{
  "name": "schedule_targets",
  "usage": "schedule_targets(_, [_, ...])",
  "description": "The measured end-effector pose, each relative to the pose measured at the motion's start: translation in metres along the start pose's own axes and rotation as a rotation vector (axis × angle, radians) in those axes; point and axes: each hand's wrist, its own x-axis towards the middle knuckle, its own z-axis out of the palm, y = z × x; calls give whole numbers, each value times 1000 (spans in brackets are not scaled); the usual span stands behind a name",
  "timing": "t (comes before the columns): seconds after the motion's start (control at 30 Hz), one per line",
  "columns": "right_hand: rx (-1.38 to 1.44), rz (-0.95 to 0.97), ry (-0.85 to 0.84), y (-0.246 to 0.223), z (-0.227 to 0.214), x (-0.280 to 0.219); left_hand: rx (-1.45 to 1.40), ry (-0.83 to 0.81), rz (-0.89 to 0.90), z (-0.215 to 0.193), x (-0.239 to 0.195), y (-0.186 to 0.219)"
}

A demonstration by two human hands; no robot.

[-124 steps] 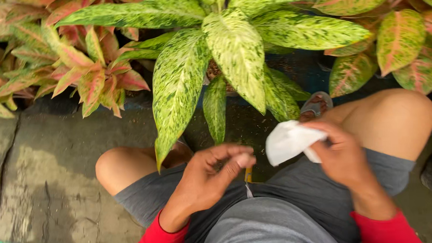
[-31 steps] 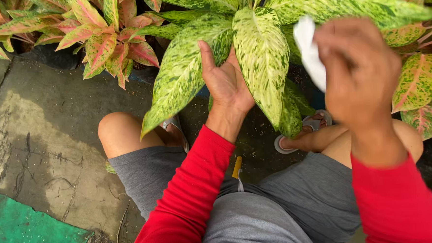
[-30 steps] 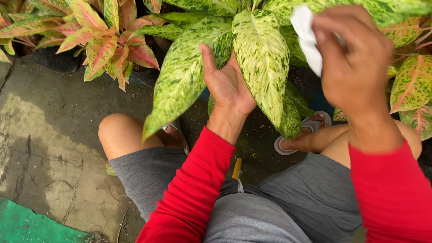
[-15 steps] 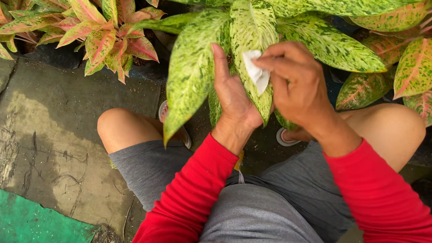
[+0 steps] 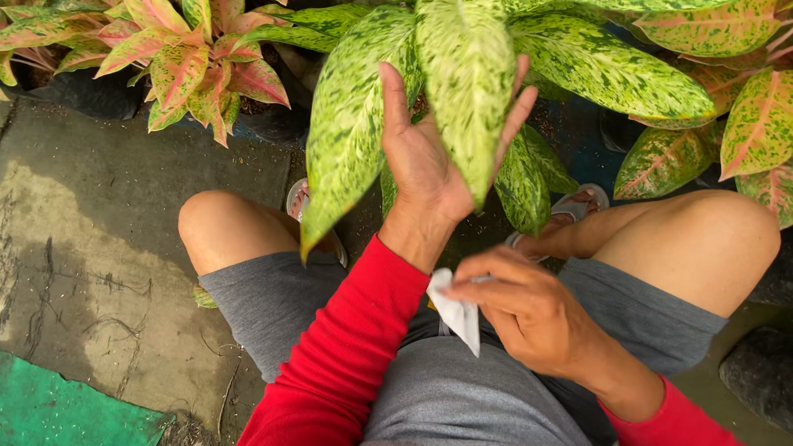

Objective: The person sits cross-legged and wipes the leaves of a potted plant with a white cloth. They handle multiple leaves one at a time, wiping each leaf's surface thoroughly.

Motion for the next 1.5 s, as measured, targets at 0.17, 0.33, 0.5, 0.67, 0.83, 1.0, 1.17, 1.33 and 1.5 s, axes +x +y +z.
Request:
schedule_targets(0.17, [161, 365, -91, 51, 13, -34, 606, -280, -386, -11, -44, 16])
schedule_targets(0.33, [291, 575, 37, 106, 32, -50, 1835, -112, -853, -105, -67, 82])
schedule_targets(0.5, [461, 686, 85, 118, 40, -54, 2246, 441, -668, -207, -36, 121])
schedule_targets(0.67, [724, 852, 77, 109, 37, -48, 2351, 737, -446, -264, 13, 175])
schedule_targets(0.83, [538, 883, 44, 115, 37, -50, 2395, 832, -425, -319, 58, 187])
schedule_targets(1.0, [554, 897, -31, 121, 41, -57, 2413, 845, -505, -357, 88, 175])
schedule_targets(1.17, [794, 1156, -18, 125, 52, -53, 2376, 767, -717, -401, 81, 128])
schedule_targets(1.33, [373, 1043, -156, 122, 40, -46, 2356, 759, -818, -417, 45, 114])
schedule_targets(1.5, [369, 1013, -206, 125, 40, -49, 2364, 756, -830, -398, 33, 114])
